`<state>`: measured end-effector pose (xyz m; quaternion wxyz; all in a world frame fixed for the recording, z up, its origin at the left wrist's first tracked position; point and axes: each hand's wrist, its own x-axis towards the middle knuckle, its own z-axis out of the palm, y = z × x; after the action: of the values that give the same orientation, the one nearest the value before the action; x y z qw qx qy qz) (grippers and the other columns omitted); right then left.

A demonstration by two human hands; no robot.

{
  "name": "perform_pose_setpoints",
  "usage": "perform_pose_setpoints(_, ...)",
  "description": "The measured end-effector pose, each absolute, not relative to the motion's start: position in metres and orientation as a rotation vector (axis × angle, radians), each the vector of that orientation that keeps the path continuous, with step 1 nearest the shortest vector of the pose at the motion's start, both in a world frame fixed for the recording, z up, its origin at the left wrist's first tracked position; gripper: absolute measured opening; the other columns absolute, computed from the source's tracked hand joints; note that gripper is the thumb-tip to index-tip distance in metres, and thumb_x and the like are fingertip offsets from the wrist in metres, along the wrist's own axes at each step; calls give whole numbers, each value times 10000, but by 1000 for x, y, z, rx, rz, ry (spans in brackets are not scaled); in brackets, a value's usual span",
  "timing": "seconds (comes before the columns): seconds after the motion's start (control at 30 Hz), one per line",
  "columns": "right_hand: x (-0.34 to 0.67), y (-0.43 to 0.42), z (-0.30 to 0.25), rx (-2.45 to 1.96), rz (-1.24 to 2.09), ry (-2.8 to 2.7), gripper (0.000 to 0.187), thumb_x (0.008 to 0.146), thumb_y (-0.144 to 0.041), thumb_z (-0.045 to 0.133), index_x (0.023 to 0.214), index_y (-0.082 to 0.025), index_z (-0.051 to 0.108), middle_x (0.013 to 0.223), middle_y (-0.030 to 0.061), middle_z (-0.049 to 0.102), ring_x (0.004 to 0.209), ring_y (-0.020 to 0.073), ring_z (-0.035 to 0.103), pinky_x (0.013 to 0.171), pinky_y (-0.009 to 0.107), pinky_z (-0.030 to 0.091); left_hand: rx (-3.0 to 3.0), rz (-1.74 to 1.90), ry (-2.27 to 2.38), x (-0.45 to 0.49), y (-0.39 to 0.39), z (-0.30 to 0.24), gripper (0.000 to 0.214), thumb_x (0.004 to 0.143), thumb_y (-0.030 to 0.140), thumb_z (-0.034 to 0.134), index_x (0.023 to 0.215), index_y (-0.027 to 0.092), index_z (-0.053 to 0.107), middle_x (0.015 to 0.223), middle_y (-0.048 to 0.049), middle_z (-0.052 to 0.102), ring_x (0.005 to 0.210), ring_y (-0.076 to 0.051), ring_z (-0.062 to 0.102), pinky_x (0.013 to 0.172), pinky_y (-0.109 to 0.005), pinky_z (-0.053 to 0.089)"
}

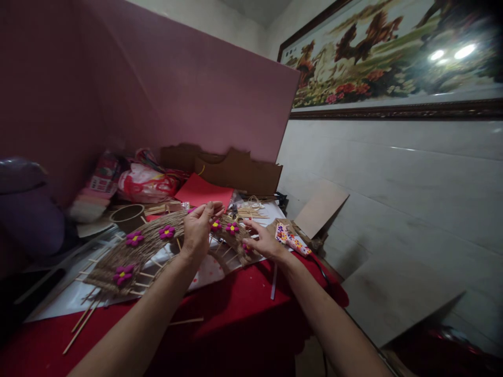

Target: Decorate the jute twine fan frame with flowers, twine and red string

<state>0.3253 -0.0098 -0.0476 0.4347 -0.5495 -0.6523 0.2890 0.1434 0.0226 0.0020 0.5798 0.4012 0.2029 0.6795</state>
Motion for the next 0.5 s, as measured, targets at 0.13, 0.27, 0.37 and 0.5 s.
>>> perform_pose_setpoints(0.13, 318, -1, -52, -1391, 648, -1583, 527, 611, -174, 690, 1130, -187, 598, 1056, 62, 630, 953, 213, 561, 870, 375, 434, 937, 1577, 485, 143, 22, 2, 374, 540, 451, 807, 694, 126, 708, 723, -46, 707, 744, -176, 665, 854, -380, 509)
perform_pose_setpoints(0.27, 315, 1, -53, -1375, 651, -1546, 528, 575, -133, 687, 1093, -200, 610, 1027, 37, 634, 939, 203, 557, 875, 367, 426, 935, 1570, 491, 142, 22, 2, 382, 537, 455, 807, 697, 123, 707, 726, -52, 707, 751, -182, 664, 849, -380, 510)
perform_pose_setpoints(0.37, 318, -2, -49, -1329, 720, -1552, 462, 624, -195, 681, 1082, -193, 617, 1005, 42, 651, 905, 191, 583, 824, 336, 457, 938, 1565, 492, 142, 22, 2, 379, 543, 457, 803, 697, 125, 707, 728, -53, 708, 757, -183, 664, 849, -377, 508)
perform_pose_setpoints(0.5, 319, -2, -47, -1275, 788, -1500, 420, 651, -283, 687, 1057, -188, 628, 964, 47, 661, 840, 181, 594, 739, 307, 475, 944, 1559, 487, 143, 21, 2, 369, 550, 450, 801, 701, 126, 707, 728, -49, 707, 757, -181, 664, 848, -372, 508)
